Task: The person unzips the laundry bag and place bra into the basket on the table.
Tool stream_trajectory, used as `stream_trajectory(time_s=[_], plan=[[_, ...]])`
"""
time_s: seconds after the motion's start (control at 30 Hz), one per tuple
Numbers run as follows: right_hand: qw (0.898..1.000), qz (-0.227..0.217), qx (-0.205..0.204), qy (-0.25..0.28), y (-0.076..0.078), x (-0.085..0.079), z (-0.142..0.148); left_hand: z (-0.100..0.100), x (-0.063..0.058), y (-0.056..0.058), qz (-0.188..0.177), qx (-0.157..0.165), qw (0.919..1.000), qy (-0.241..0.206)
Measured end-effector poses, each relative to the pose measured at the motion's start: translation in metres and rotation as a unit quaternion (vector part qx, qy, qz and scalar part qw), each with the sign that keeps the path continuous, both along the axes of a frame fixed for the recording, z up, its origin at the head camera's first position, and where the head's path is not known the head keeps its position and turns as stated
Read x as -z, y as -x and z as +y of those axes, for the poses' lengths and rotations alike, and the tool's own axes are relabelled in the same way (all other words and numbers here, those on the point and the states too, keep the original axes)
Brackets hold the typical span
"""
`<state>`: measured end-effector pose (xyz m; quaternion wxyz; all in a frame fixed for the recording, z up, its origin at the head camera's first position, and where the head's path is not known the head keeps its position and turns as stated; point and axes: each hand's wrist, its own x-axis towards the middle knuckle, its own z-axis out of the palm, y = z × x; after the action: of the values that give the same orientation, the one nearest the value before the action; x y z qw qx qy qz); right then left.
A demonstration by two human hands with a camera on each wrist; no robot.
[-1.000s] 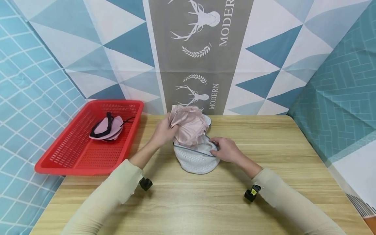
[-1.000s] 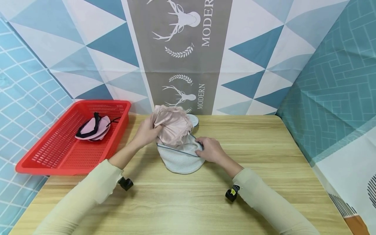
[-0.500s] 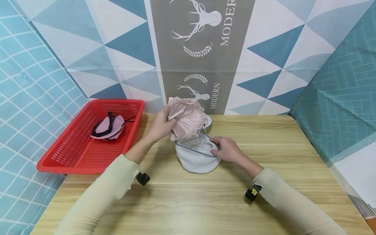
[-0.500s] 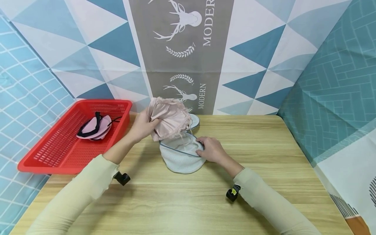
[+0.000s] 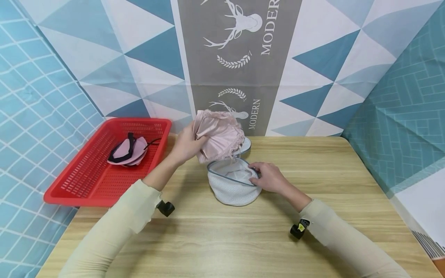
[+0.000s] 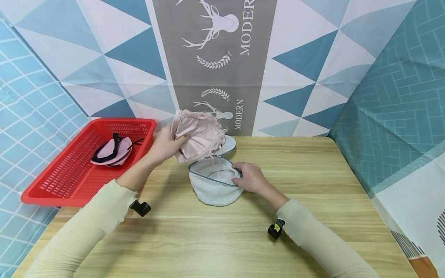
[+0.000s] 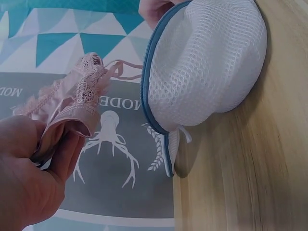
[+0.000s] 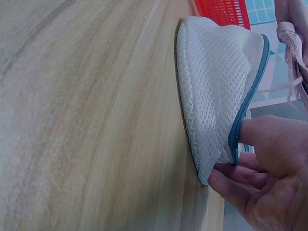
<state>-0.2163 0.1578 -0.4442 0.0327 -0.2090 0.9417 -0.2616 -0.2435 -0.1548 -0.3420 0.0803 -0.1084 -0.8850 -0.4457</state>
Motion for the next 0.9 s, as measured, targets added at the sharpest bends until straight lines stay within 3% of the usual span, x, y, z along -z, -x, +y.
stream_trajectory(time_s=[0.17,0.3,0.4,0.5,0.67,0.9], plan=[[1.000,0.026,-0.012,0.006,0.008,0.016,0.005,-0.005,0.000,-0.001,-0.015,0.018,0.9994,-0.024],[1.000,0.021,-0.011,0.003,0.007,0.014,0.006,-0.012,-0.002,0.000,-0.020,0.015,0.9994,-0.026],[1.000,-0.006,-0.004,0.005,0.001,-0.001,0.002,-0.019,-0.005,0.000,-0.011,-0.001,0.9999,-0.012],[1.000,-0.008,-0.005,0.002,-0.001,-0.004,0.001,-0.024,-0.007,0.001,-0.007,-0.017,0.9998,0.001],[1.000,0.010,-0.013,0.002,0.000,0.000,0.003,-0.034,-0.010,0.002,-0.016,-0.031,0.9993,0.012],[1.000,-0.008,0.001,0.000,-0.003,-0.004,-0.001,-0.049,-0.015,0.000,-0.033,-0.044,0.9984,0.012]])
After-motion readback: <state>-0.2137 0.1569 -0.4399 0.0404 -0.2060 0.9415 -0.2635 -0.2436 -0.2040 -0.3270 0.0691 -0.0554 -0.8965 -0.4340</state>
